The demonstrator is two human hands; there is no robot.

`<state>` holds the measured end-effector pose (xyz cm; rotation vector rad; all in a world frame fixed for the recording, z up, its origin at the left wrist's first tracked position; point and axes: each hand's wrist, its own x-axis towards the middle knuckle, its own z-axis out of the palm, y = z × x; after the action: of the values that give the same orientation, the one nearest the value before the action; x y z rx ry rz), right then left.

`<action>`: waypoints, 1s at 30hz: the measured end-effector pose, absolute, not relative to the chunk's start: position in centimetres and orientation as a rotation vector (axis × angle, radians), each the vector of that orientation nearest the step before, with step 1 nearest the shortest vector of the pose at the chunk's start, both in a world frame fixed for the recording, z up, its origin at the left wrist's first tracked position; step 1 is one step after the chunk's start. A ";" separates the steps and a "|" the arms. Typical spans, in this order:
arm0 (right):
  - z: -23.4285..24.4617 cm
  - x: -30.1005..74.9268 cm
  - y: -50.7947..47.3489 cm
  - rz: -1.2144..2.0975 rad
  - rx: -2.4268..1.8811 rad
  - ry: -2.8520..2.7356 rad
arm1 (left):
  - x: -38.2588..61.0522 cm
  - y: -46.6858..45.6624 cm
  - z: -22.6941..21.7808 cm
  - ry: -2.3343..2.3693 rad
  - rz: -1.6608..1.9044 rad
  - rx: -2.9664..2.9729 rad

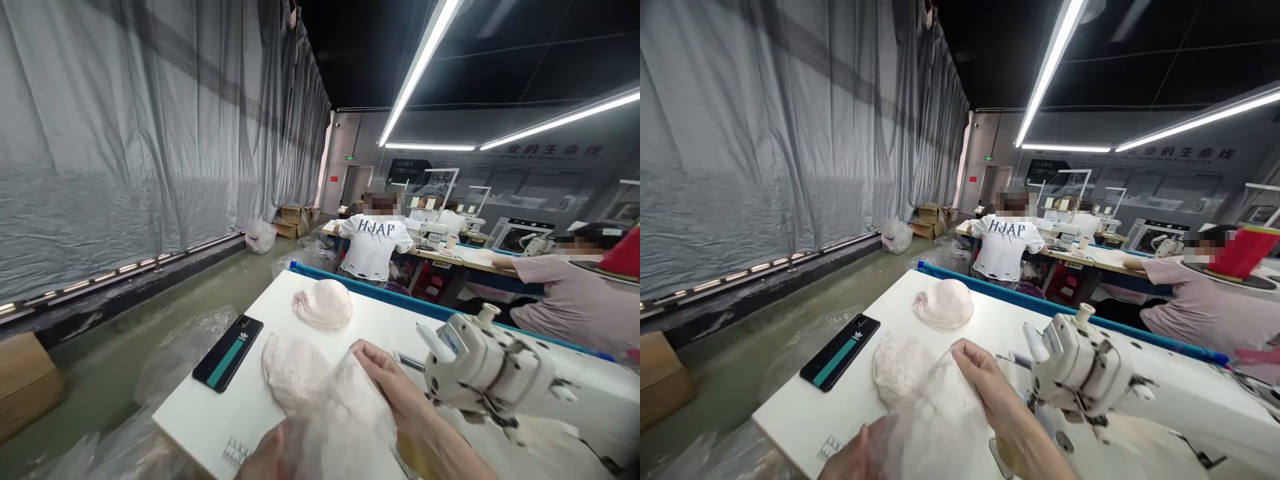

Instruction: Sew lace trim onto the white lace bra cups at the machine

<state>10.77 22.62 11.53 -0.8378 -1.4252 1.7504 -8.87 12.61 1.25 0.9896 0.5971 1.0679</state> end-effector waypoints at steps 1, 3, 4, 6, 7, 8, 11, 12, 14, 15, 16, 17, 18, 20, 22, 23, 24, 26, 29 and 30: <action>11.7 10.1 24.3 1.671 -0.851 -1.441 | -8.8 13.9 2.7 0.578 1.103 0.954; 12.0 9.1 27.7 1.539 -0.875 -1.456 | -8.7 17.1 5.8 0.586 1.207 0.841; 12.1 8.6 29.6 1.485 -0.888 -1.451 | -8.8 19.0 7.4 0.657 1.245 0.814; 12.2 8.1 33.5 1.371 -0.937 -1.430 | -9.3 23.8 9.8 0.852 1.287 0.838; 12.1 7.9 35.5 1.303 -0.976 -1.415 | -9.6 26.5 10.6 0.972 1.319 0.938; 11.9 7.8 37.5 1.234 -1.023 -1.398 | -9.9 29.2 11.2 1.145 1.322 1.060; 10.7 7.7 43.1 1.036 -1.196 -1.354 | -10.5 36.7 11.3 1.317 1.299 1.157; 10.2 7.8 44.6 0.977 -1.256 -1.346 | -10.5 38.6 11.0 1.382 1.289 1.187; 9.1 7.9 46.8 0.873 -1.360 -1.347 | -10.2 41.3 10.0 1.514 1.267 1.270; 8.4 8.0 47.5 0.830 -1.400 -1.357 | -10.1 42.1 9.5 1.576 1.250 1.324; 7.8 8.1 48.0 0.792 -1.431 -1.369 | -9.9 42.6 8.9 1.629 1.227 1.387; 7.2 8.1 48.2 0.757 -1.454 -1.383 | -9.8 43.0 8.3 1.670 1.197 1.456; 6.7 8.2 48.4 0.723 -1.470 -1.395 | -9.6 43.2 7.8 1.700 1.160 1.526; 5.9 8.2 48.3 0.655 -1.488 -1.409 | -9.4 43.3 7.1 1.737 1.076 1.655; 5.7 8.2 47.9 0.585 -1.496 -1.408 | -9.1 43.2 6.8 1.764 0.996 1.750; 5.7 8.3 47.5 0.549 -1.498 -1.404 | -9.0 43.0 6.9 1.782 0.963 1.783; 5.9 8.3 47.1 0.515 -1.500 -1.399 | -8.9 42.6 7.1 1.803 0.936 1.809; 6.3 8.3 45.9 0.460 -1.500 -1.398 | -8.9 41.4 7.9 1.849 0.900 1.851; 6.7 8.3 42.8 0.443 -1.457 -1.480 | -9.6 38.0 9.2 1.836 0.858 1.960; 6.8 8.2 41.3 0.461 -1.421 -1.542 | -9.9 36.3 9.7 1.793 0.822 2.008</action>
<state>8.22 41.32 6.83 -1.4213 -1.5423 0.4610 -9.92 36.30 9.70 2.0083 1.7925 0.8225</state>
